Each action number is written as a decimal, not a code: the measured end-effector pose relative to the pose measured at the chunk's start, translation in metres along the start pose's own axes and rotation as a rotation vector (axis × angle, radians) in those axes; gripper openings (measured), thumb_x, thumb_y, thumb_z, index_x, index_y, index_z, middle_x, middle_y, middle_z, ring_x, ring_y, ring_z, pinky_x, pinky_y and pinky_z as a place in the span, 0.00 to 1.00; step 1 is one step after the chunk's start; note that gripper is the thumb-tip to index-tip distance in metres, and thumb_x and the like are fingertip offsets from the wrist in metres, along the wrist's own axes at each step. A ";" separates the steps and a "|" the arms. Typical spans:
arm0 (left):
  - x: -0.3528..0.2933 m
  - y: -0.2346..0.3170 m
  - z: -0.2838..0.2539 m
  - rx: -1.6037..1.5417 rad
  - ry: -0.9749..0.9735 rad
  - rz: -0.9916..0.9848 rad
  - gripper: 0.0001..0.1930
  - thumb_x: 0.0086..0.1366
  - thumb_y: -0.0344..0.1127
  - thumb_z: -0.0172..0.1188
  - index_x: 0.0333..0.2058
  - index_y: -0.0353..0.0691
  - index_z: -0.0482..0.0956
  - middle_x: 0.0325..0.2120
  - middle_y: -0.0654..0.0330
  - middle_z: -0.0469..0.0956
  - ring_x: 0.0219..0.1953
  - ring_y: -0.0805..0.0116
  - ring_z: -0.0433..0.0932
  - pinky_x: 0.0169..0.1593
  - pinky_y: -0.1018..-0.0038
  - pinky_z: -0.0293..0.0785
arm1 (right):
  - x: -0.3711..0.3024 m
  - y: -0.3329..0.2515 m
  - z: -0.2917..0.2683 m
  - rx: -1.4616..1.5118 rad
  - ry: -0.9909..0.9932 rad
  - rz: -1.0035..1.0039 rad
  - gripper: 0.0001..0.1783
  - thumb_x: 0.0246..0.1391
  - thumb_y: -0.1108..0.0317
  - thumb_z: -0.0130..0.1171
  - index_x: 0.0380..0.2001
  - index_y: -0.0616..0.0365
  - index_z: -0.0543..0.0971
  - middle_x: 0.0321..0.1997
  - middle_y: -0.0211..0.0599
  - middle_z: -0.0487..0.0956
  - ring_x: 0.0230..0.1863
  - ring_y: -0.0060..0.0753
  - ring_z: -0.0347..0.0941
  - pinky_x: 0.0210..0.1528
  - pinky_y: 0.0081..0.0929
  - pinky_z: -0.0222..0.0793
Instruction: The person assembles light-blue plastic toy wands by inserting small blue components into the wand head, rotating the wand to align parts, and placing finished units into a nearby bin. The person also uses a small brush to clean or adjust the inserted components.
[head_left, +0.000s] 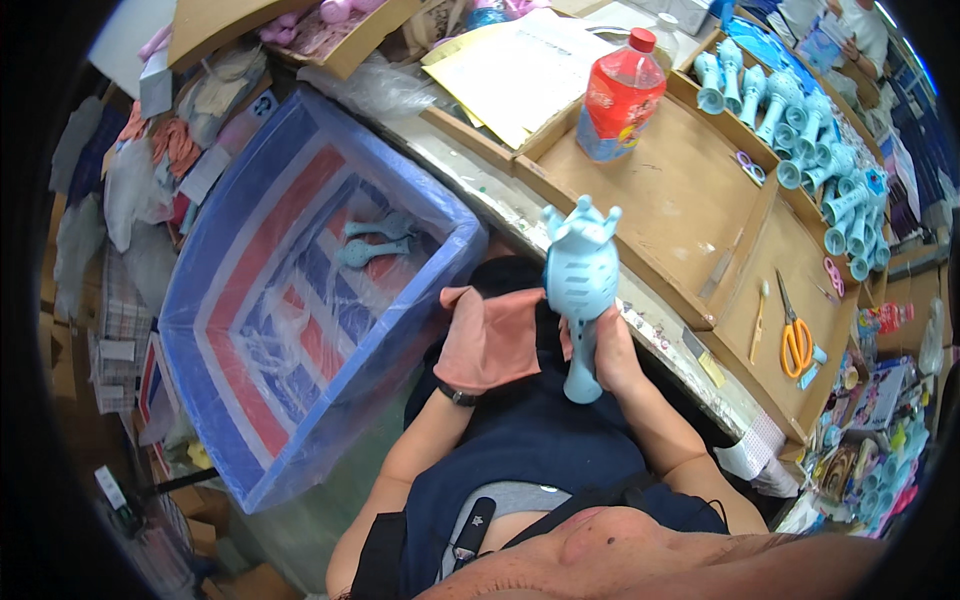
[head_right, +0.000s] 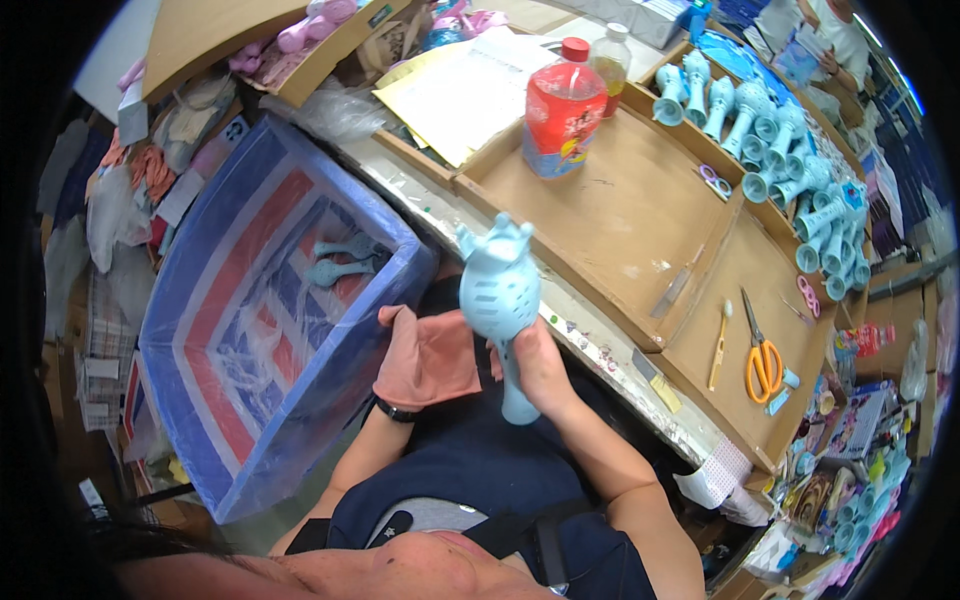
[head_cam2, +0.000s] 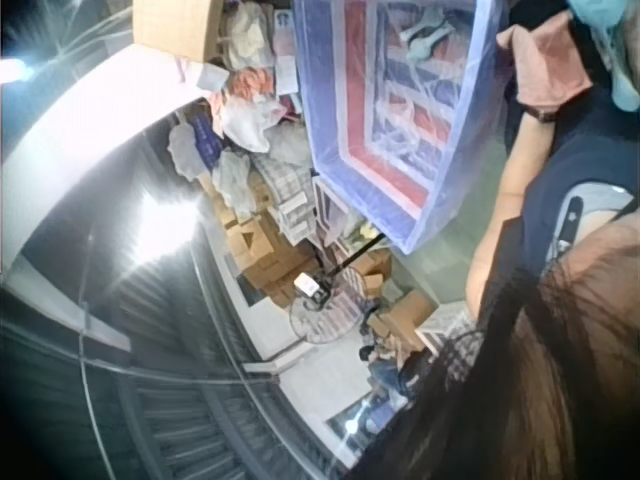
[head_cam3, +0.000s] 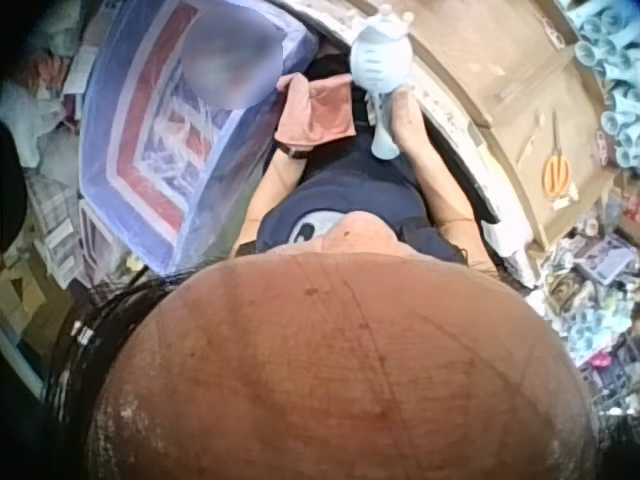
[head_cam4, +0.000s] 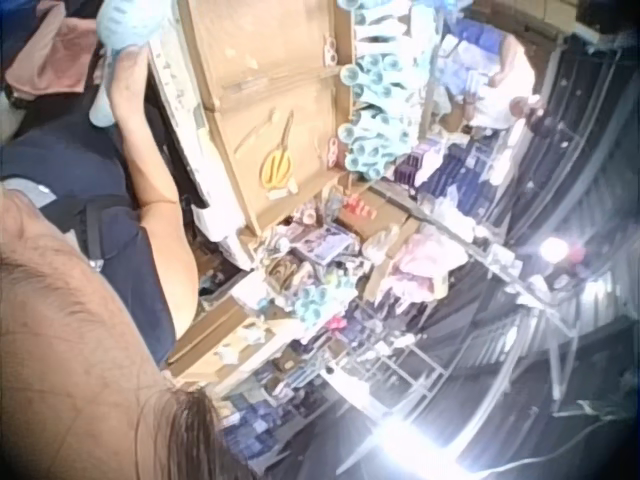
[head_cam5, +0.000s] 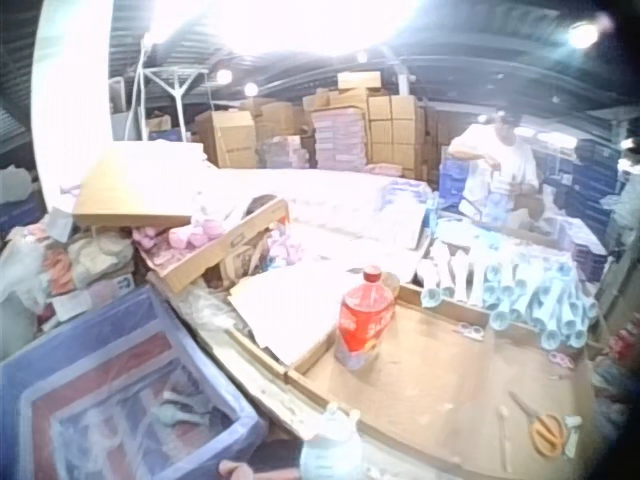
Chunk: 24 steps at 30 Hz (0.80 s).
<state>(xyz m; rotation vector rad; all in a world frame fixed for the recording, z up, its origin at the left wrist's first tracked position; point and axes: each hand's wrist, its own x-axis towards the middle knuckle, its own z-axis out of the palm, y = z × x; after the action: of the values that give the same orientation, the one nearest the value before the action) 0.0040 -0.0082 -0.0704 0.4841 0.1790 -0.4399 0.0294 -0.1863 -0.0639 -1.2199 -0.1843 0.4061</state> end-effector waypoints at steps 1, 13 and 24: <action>0.002 0.004 0.004 -0.045 -0.130 -0.005 0.43 0.68 0.68 0.30 0.56 0.30 0.71 0.49 0.52 0.77 0.53 0.56 0.75 0.56 0.59 0.71 | -0.004 0.003 0.003 -0.043 -0.089 -0.010 0.46 0.57 0.24 0.38 0.50 0.62 0.67 0.33 0.37 0.73 0.23 0.24 0.70 0.25 0.22 0.68; 0.011 0.008 0.020 -0.170 -0.064 0.232 0.34 0.75 0.56 0.31 0.61 0.30 0.66 0.52 0.56 0.74 0.53 0.68 0.72 0.59 0.73 0.66 | -0.019 0.018 0.007 0.000 -0.219 0.278 0.43 0.57 0.28 0.45 0.56 0.58 0.64 0.36 0.36 0.73 0.28 0.23 0.70 0.30 0.20 0.68; -0.002 0.030 0.035 1.089 0.122 0.666 0.32 0.76 0.53 0.38 0.60 0.25 0.66 0.54 0.52 0.75 0.49 0.69 0.76 0.55 0.75 0.70 | -0.004 0.043 -0.007 -0.248 -0.287 0.033 0.46 0.52 0.36 0.60 0.60 0.62 0.62 0.44 0.40 0.76 0.38 0.33 0.76 0.39 0.28 0.73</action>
<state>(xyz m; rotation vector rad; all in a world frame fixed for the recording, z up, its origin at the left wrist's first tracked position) 0.0178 -0.0010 -0.0268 1.5804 -0.1323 0.1986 0.0193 -0.1815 -0.1062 -1.4059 -0.4729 0.5999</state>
